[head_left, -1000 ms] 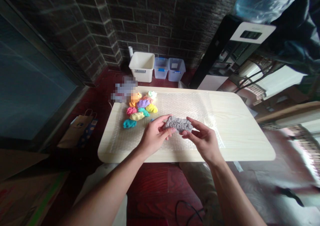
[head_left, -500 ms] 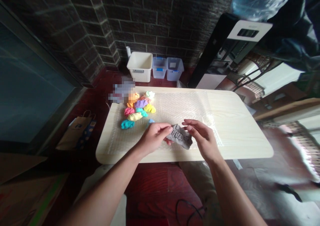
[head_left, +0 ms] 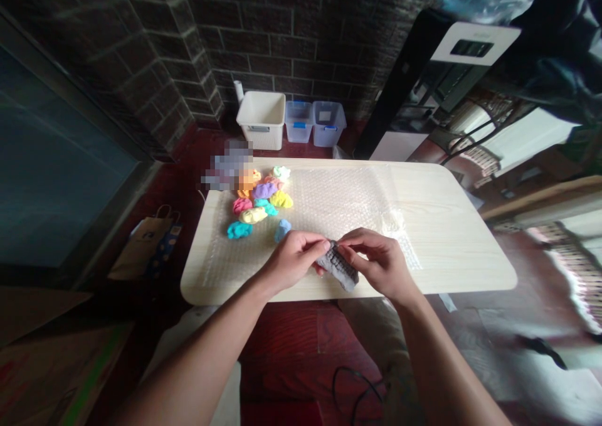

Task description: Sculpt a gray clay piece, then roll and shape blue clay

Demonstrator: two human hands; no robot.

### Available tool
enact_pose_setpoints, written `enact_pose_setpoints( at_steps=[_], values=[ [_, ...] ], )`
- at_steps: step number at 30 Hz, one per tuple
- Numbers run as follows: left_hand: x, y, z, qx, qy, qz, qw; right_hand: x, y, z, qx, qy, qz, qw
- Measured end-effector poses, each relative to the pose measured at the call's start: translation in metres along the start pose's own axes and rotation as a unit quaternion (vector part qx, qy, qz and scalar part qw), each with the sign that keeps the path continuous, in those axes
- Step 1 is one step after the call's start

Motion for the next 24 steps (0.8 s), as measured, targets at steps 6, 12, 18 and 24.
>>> enact_pose_setpoints(
  at_steps=[6,12,18,24],
  values=[
    [0.004,0.0,0.001,0.002,-0.007,0.015,1.0,0.0,0.002,-0.006,0.046,-0.059,-0.01,0.997],
    [0.003,0.002,-0.005,0.025,-0.035,0.001,0.999,0.002,0.004,-0.014,0.132,-0.127,-0.034,0.982],
    [0.003,0.001,0.0,0.005,0.006,-0.008,1.0,0.002,0.0,-0.007,0.077,-0.064,-0.001,0.995],
    [0.004,0.0,0.006,-0.018,0.055,-0.028,0.998,0.001,-0.001,-0.006,0.059,-0.037,0.006,0.998]
  ],
)
Point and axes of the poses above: each hand's wrist, its own y-axis away from the middle knuckle, its own x-axis out of the palm, z = x × y, the point moved 4 cm from there along -y, towards the middle knuckle, and after that the axes turned 7 degrees about -x, right-handed, at the moved point
